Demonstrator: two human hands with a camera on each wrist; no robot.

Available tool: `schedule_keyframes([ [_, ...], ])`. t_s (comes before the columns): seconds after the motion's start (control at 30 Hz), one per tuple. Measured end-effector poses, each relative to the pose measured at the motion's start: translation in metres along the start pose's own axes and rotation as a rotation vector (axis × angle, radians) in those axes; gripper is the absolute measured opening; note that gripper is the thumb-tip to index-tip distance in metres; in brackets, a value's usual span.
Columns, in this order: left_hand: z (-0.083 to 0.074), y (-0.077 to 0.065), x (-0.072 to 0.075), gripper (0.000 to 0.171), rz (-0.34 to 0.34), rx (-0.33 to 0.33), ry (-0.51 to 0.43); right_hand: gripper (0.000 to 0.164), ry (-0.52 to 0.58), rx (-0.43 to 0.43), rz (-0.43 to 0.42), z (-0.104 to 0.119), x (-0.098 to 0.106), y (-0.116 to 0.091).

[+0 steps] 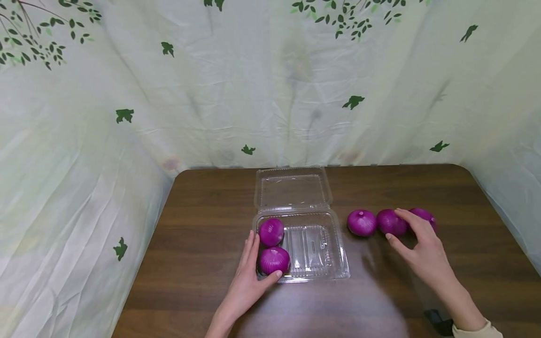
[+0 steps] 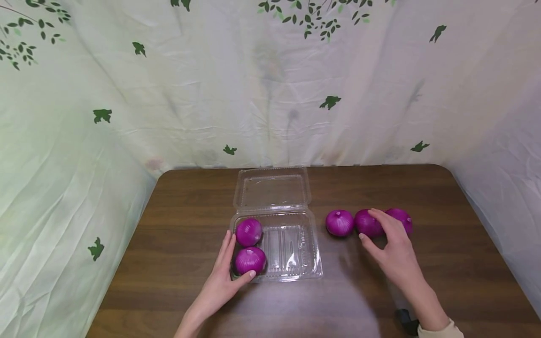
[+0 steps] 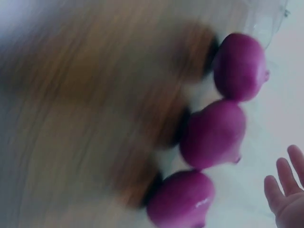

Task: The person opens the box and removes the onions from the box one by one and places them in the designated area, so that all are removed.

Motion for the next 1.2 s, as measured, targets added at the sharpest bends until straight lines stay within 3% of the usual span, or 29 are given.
schedule_keyframes([
  [0.27,-0.002,0.0,0.0,0.108,0.003,0.001,-0.009,0.064,0.06,0.044,0.037,0.023,-0.022,-0.002],
  [0.73,-0.002,-0.002,-0.002,0.114,0.004,-0.012,-0.021,0.059,0.176,0.097,0.184,0.061,-0.068,-0.014],
  [1.2,-0.002,-0.001,0.001,0.116,0.018,-0.002,-0.011,0.056,0.23,0.039,0.45,0.099,-0.108,-0.025],
])
Point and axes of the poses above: each hand's wrist, its own y-axis towards the middle knuckle, its own x-axis out of the back of the hand, z = x × y, the point moved 4 cm from there along y, towards the middle knuckle, and after that the axes turned 6 degrees about -x, right-handed, at the moved point
